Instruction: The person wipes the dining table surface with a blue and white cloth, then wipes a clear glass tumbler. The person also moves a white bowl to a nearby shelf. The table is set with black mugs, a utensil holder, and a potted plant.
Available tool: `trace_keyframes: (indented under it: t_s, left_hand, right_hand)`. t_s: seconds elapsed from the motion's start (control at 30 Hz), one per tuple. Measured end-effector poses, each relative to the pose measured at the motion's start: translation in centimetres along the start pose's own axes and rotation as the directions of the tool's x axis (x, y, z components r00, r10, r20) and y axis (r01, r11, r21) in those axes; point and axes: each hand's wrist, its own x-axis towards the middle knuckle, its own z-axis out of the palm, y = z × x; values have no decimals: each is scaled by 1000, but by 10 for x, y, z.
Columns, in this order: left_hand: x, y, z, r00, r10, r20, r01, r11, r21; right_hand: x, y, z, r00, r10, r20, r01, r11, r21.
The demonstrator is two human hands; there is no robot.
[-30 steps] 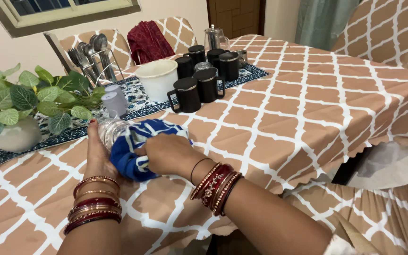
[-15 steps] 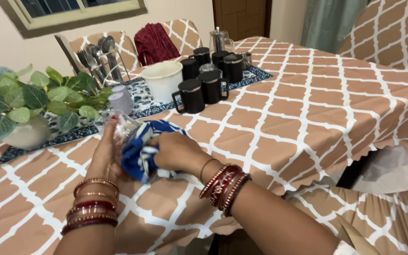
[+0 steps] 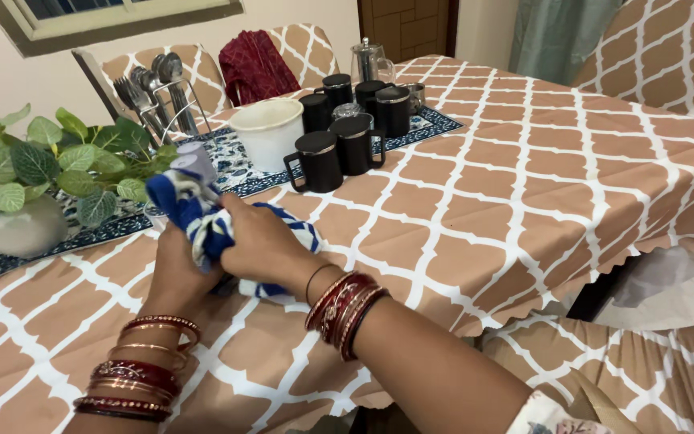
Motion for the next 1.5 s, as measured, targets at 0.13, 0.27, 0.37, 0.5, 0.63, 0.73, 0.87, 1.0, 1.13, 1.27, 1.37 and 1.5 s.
trace_keyframes:
  t_s: [0.13, 0.27, 0.37, 0.5, 0.63, 0.73, 0.87, 1.0, 1.13, 1.27, 1.37, 1.5]
  left_hand:
    - [3, 18, -19, 982, 172, 81, -166, 984, -70]
    - [12, 34, -19, 970, 152, 187, -154, 988, -5]
    - [17, 32, -19, 968, 142, 207, -160, 985, 70]
    - [14, 35, -17, 980, 56, 193, -75, 993, 90]
    - [11, 48, -11, 983, -41, 179, 12, 987, 158]
    - [9, 50, -13, 983, -57, 175, 40, 994, 97]
    - [8, 39, -8, 985, 107, 133, -109, 994, 7]
    - [19, 34, -20, 958, 89, 274, -89, 996, -14]
    - [37, 40, -25, 878, 68, 473, -69, 997, -16]
    - [43, 46, -24, 855, 166, 491, -267, 953, 142]
    - [39, 44, -20, 875, 86, 477, -197, 962, 187]
    - [29, 39, -13, 936, 139, 322, -204, 963, 175]
  right_hand:
    - [16, 26, -1, 956, -59, 288, 65, 998, -8]
    - [33, 32, -12, 808, -54, 587, 291, 902, -318]
    - [33, 28, -19, 796, -73, 601, 395, 815, -424]
    - [24, 25, -10, 876, -40, 481, 300, 827, -476]
    - [13, 20, 12, 981, 94, 167, -31, 937, -349]
    - [18, 16, 15, 885, 454, 104, -459, 888, 33]
    - [17, 14, 31, 809, 586, 50, -571, 763, 303]
    - [8, 18, 21, 961, 231, 149, -227, 973, -45]
    - [18, 32, -19, 861, -114, 496, 259, 937, -233]
    - [17, 38, -34, 683, -272, 679, 706, 487, -515]
    - [9, 49, -21, 739, -255, 624, 634, 579, -514]
    - [14, 70, 11, 903, -221, 368, 365, 846, -388]
